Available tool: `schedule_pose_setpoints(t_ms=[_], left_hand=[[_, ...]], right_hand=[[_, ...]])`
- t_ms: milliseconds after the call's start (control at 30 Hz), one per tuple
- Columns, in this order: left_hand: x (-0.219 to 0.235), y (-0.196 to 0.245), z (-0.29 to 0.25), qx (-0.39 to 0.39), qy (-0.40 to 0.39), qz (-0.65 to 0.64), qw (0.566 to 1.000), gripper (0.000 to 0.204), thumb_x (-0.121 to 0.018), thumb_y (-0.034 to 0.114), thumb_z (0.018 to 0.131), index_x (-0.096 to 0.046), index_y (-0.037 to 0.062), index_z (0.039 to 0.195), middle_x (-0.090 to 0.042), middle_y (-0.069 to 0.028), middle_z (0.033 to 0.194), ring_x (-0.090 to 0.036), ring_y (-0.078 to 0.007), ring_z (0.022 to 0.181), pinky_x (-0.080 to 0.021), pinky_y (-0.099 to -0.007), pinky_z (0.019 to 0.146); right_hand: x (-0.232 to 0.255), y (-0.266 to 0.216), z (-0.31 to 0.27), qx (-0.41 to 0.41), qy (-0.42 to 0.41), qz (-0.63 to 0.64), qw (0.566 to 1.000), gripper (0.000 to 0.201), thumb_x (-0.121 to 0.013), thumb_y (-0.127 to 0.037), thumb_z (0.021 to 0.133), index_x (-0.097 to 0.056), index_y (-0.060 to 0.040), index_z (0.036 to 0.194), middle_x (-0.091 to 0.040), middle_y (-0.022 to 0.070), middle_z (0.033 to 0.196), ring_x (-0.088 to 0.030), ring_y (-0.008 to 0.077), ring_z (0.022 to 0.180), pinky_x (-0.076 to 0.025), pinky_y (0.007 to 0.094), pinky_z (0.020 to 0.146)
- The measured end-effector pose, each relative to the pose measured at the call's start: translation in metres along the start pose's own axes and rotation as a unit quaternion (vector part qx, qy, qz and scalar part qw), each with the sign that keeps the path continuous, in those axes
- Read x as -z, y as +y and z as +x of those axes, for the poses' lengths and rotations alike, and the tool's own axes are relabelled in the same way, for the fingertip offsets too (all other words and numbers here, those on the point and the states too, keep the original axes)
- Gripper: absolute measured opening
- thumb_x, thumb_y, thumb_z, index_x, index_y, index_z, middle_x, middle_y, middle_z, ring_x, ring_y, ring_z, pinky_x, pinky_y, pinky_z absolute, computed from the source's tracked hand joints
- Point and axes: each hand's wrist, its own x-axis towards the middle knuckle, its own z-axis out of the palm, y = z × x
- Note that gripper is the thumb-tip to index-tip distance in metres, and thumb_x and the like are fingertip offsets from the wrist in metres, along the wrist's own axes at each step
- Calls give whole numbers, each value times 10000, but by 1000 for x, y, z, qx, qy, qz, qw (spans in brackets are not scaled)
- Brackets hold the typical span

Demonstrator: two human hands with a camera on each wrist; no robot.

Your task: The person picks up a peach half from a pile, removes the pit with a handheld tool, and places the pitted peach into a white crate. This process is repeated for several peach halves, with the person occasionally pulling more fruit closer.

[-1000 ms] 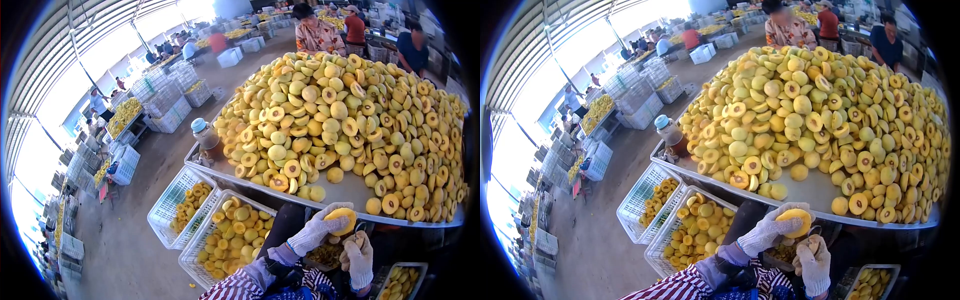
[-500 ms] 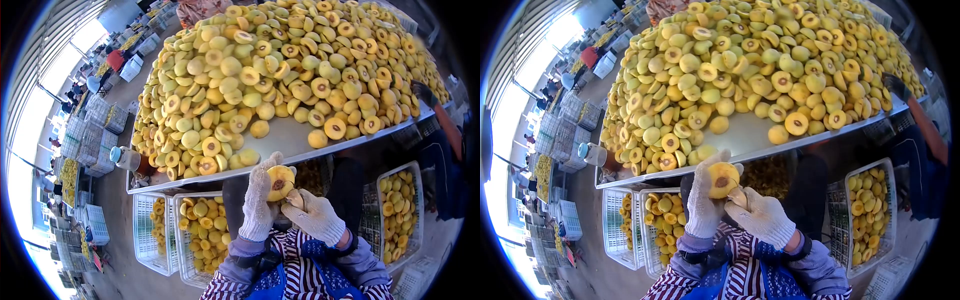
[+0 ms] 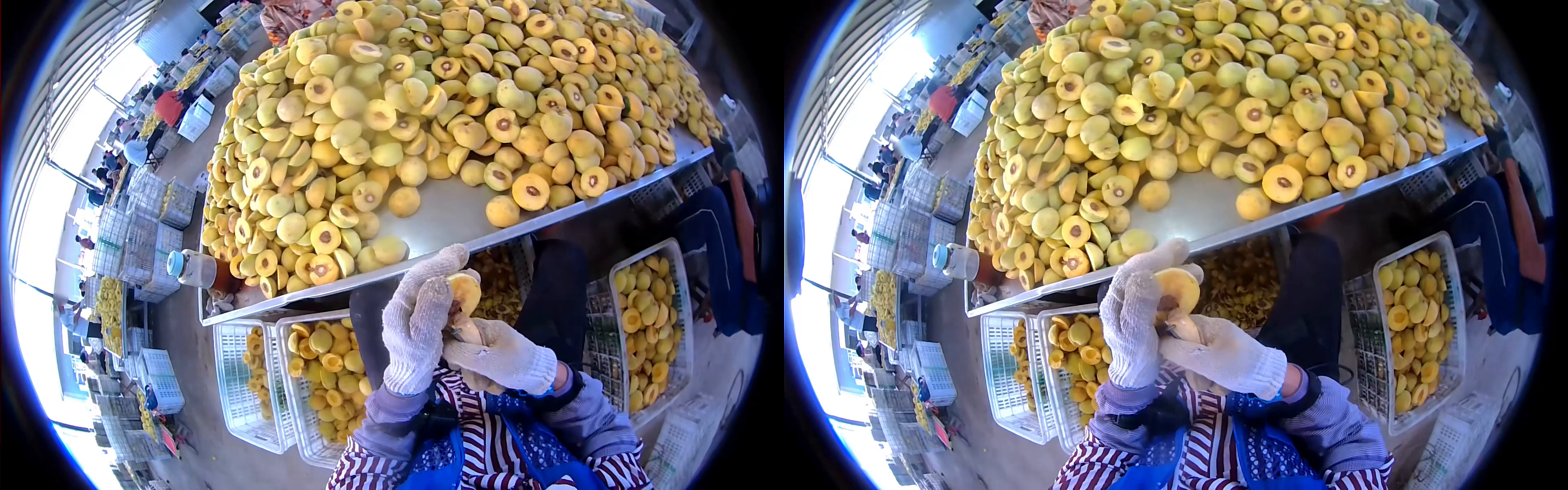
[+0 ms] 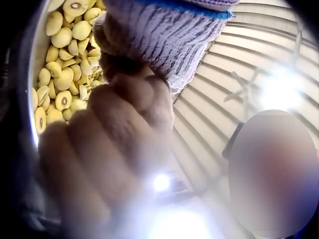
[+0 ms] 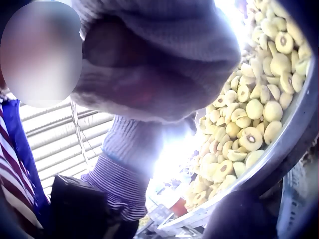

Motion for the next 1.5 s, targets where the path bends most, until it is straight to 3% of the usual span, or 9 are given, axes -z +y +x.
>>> schedule_pose_setpoints(t_ms=[333, 533, 800, 1000, 1133, 1333, 1400, 1467, 1500], left_hand=[[13, 4, 15, -328, -80, 185, 923, 340, -623, 251, 963, -673, -19, 1165, -721, -155, 1065, -695, -205, 912, -549, -331, 822], [8, 27, 11, 60, -187, -153, 969, 432, -602, 282, 987, -616, -73, 1234, -701, -98, 1028, -638, -136, 889, -507, -261, 842], [-4, 7, 11, -278, -79, 213, 933, 255, -653, 150, 938, -674, -16, 1130, -707, -159, 1119, -692, -219, 980, -549, -314, 848], [-14, 2, 12, -40, -235, -164, 957, 554, -510, 484, 1008, -615, -21, 1208, -671, -210, 1147, -686, -252, 954, -573, -354, 798], [-18, -8, 14, 210, -52, -288, 933, 586, -457, 539, 1009, -574, -7, 1189, -684, -211, 1083, -709, -271, 875, -599, -355, 739], [83, -32, 11, 17, 199, -37, 979, 389, -526, 329, 1018, -619, -21, 1158, -681, -166, 1016, -707, -278, 836, -591, -322, 625], [152, -40, 13, -11, 195, 478, 856, 198, -616, 194, 956, -689, 37, 1052, -665, -155, 1036, -666, -326, 956, -520, -419, 855], [156, -40, 18, -257, 133, 754, 590, 217, -679, 110, 864, -678, 43, 1071, -641, -184, 1120, -612, -367, 1068, -486, -423, 919], [148, -45, 29, -252, 123, 672, 686, 244, -694, 85, 834, -674, 42, 1074, -634, -177, 1155, -589, -366, 1114, -474, -416, 943]], right_hand=[[20, 11, -5, -60, -151, 93, 982, 308, -650, -328, 934, -600, -46, 820, -464, -10, 523, -400, 70, 381, -277, 238, 345], [19, 0, -10, -67, -128, 78, 986, 305, -626, -304, 936, -602, -31, 804, -465, -8, 520, -398, 77, 374, -279, 238, 349], [30, 29, 2, -60, -195, 193, 960, 325, -586, -305, 970, -604, -23, 809, -485, 8, 505, -436, 99, 350, -312, 235, 325], [29, 25, -4, 28, -269, 220, 937, 331, -557, -313, 1003, -578, -16, 859, -543, 7, 583, -510, 97, 421, -396, 216, 386], [35, 39, 0, 69, -287, 158, 942, 309, -618, -319, 953, -594, -22, 874, -555, 10, 631, -505, 81, 477, -399, 202, 449], [52, 29, 7, -12, -208, 133, 969, 253, -632, -271, 939, -577, -49, 832, -544, 2, 660, -493, 74, 571, -396, 224, 542], [57, 42, 13, -7, -159, 115, 981, 305, -610, -325, 961, -610, -32, 879, -502, -37, 581, -434, 49, 430, -334, 202, 400], [61, 28, 14, -48, -189, 106, 975, 269, -600, -296, 967, -601, -37, 894, -510, -25, 622, -474, 87, 494, -385, 224, 474], [56, 26, 18, -52, -195, 114, 973, 276, -590, -309, 980, -600, -46, 898, -502, -34, 614, -450, 77, 467, -357, 222, 440]])
